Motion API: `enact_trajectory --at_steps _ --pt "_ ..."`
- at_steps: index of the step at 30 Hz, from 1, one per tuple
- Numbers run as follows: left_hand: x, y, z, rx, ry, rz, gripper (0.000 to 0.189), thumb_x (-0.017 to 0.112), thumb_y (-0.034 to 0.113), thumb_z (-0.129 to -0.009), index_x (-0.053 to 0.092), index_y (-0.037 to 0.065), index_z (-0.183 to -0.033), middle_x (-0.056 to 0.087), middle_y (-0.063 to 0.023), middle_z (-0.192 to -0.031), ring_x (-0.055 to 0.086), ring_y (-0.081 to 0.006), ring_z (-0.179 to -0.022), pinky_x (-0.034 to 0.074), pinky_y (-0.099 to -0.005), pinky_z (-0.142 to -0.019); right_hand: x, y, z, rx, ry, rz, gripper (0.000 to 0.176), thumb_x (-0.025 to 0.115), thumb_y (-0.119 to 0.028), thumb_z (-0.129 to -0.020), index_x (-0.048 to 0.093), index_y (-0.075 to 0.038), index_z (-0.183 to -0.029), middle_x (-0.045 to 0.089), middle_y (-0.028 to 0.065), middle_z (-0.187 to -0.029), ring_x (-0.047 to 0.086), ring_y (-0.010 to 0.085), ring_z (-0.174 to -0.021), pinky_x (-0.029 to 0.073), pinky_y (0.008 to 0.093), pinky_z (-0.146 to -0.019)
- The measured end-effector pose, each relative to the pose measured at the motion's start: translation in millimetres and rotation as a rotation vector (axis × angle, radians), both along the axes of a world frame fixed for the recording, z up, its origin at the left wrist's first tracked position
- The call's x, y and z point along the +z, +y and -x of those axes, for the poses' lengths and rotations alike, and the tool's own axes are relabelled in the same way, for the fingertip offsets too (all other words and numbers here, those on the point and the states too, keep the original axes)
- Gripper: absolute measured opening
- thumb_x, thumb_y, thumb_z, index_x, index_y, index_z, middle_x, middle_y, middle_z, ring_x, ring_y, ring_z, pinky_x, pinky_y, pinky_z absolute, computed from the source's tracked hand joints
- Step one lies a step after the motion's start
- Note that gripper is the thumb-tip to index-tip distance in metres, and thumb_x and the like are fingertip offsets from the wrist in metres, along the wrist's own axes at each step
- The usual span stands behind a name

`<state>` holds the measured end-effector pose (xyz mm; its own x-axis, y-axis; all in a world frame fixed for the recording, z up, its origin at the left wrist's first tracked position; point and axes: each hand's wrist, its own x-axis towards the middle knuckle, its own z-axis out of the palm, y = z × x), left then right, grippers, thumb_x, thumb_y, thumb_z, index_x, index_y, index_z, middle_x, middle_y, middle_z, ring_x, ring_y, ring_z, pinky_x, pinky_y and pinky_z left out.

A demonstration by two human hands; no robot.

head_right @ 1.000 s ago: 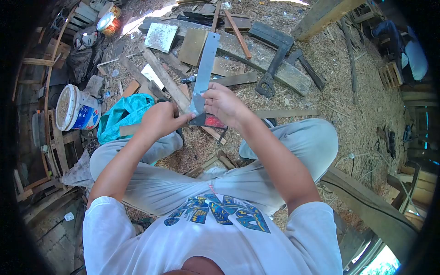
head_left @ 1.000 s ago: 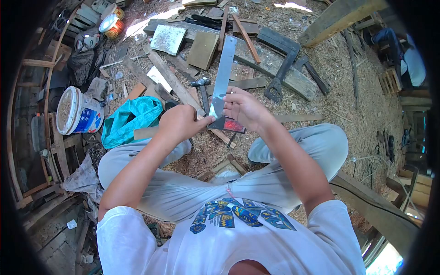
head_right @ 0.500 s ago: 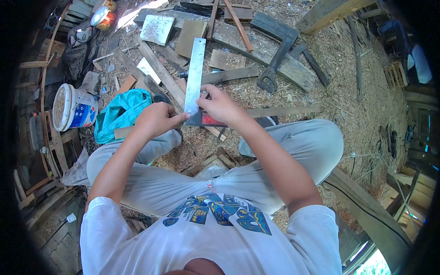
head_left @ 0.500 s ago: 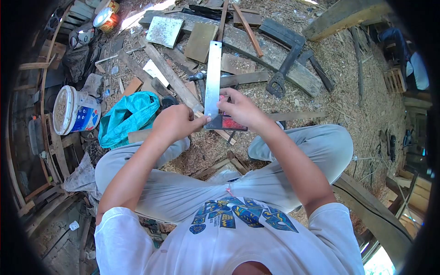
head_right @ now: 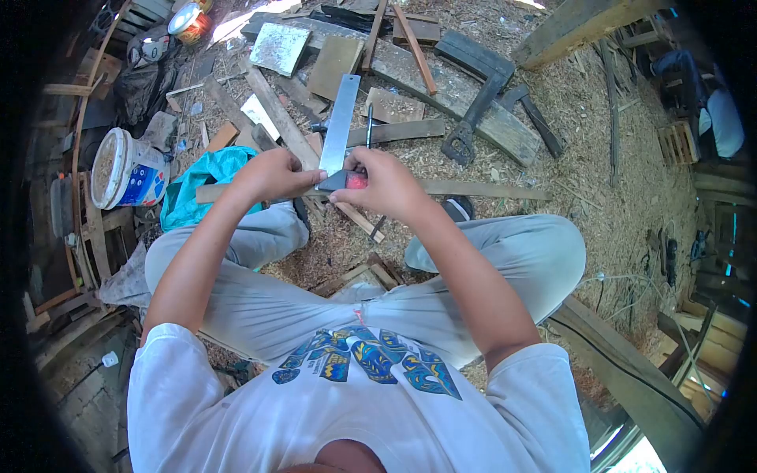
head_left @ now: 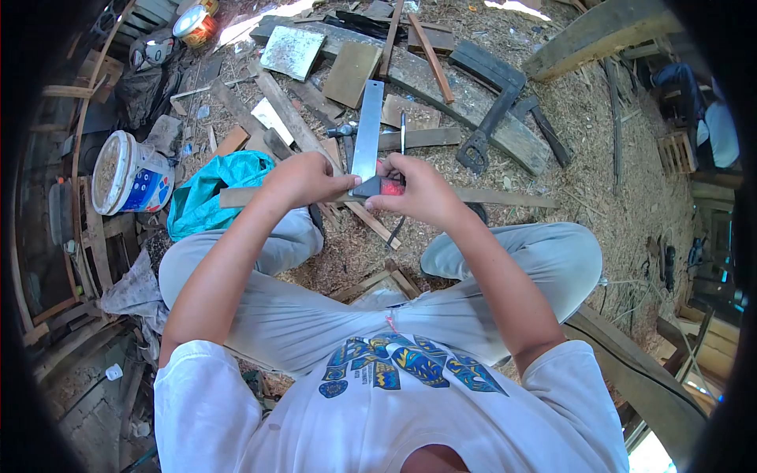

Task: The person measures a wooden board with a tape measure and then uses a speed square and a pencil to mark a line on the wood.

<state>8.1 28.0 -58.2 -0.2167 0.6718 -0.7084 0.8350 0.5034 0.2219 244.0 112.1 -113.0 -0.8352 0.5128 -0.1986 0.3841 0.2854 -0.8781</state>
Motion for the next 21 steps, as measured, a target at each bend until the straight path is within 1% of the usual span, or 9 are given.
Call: enact_trajectory --at_steps 2,5,10,12,13,15,16,18,21 --pt "1.0 4.7 1.5 -0.002 0.006 -0.011 0.078 0.069 0.078 -0.085 0.081 0.001 -0.083 0.076 -0.0220 -0.080 0.077 -0.0372 -0.079 0.060 -0.0475 -0.074 -4.6 0.9 -1.7 0.003 0.084 -0.177 0.058 0.096 -0.034 -0.079 0.066 -0.001 -0.117 0.069 0.0158 -0.107 0.070 0.0302 -0.096 0.056 0.0408 -0.089" --pt "4.1 6.7 -0.1 -0.033 0.017 -0.043 0.077 0.067 0.077 -0.087 0.082 0.001 -0.085 0.076 -0.0228 -0.082 0.077 -0.0379 -0.081 0.060 -0.0481 -0.076 -6.6 -2.0 -3.6 -0.014 0.069 -0.184 0.054 0.093 -0.031 -0.081 0.065 -0.003 -0.119 0.068 0.0172 -0.107 0.068 0.0329 -0.100 0.055 0.0422 -0.089" --pt "16.7 8.3 -5.4 -0.102 0.150 -0.182 0.077 0.064 0.077 -0.089 0.080 0.002 -0.081 0.077 -0.0220 -0.083 0.076 -0.0401 -0.083 0.060 -0.0497 -0.078 -15.1 1.4 -7.8 -0.107 0.120 -0.209 0.051 0.090 -0.027 -0.087 0.063 -0.005 -0.124 0.065 0.0157 -0.111 0.066 0.0291 -0.101 0.054 0.0398 -0.088" --pt "33.7 6.3 -8.3 -0.261 0.196 -0.225 0.066 0.072 0.069 -0.089 0.076 0.003 -0.086 0.075 -0.0200 -0.083 0.075 -0.0414 -0.083 0.057 -0.0511 -0.073 -13.6 3.7 -9.5 -0.149 0.132 -0.215 0.051 0.089 -0.027 -0.088 0.062 -0.005 -0.126 0.065 0.0151 -0.113 0.066 0.0280 -0.102 0.054 0.0390 -0.087" --pt "33.7 3.8 -6.7 -0.257 0.197 -0.228 0.066 0.072 0.069 -0.089 0.076 0.003 -0.086 0.075 -0.0200 -0.083 0.075 -0.0414 -0.083 0.057 -0.0511 -0.073 -9.5 5.0 -10.2 -0.217 0.157 -0.188 0.051 0.088 -0.028 -0.088 0.062 -0.005 -0.126 0.064 0.0167 -0.111 0.066 0.0318 -0.101 0.054 0.0418 -0.089" --pt "33.5 -1.7 -1.1 -0.419 0.105 -0.353 0.053 0.079 0.057 -0.087 0.071 0.007 -0.102 0.076 -0.0165 -0.090 0.075 -0.0398 -0.089 0.056 -0.0514 -0.075 -4.7 8.3 -12.3 -0.281 0.184 -0.161 0.052 0.087 -0.028 -0.088 0.062 -0.004 -0.127 0.064 0.0184 -0.109 0.066 0.0356 -0.099 0.054 0.0445 -0.092" --pt "35.7 -1.5 0.3 -0.417 0.107 -0.355 0.053 0.079 0.057 -0.087 0.071 0.007 -0.102 0.076 -0.0165 -0.090 0.075 -0.0398 -0.089 0.056 -0.0514 -0.075 -3.5 10.5 -14.8 -0.284 0.182 -0.168 0.052 0.086 -0.028 -0.089 0.062 -0.005 -0.129 0.064 0.0183 -0.109 0.066 0.0358 -0.100 0.054 0.0445 -0.092" --pt "40.7 1.3 3.8 -0.459 0.108 -0.338 0.050 0.083 0.049 -0.085 0.064 0.012 -0.112 0.076 -0.0130 -0.095 0.074 -0.0387 -0.093 0.055 -0.0521 -0.076 -3.0 11.8 -17.3 -0.287 0.181 -0.177 0.052 0.086 -0.027 -0.090 0.062 -0.005 -0.131 0.064 0.0182 -0.110 0.066 0.0359 -0.101 0.054 0.0444 -0.092" --pt "49.6 -2.1 12.2 -0.483 0.152 -0.402 0.049 0.081 0.052 -0.087 0.064 0.013 -0.113 0.076 -0.0120 -0.093 0.074 -0.0387 -0.092 0.055 -0.0528 -0.074 0.5 4.9 -20.6 -0.234 0.295 -0.288 0.049 0.085 -0.027 -0.090 0.063 -0.006 -0.128 0.064 0.0173 -0.109 0.066 0.0366 -0.102 0.053 0.0448 -0.092"
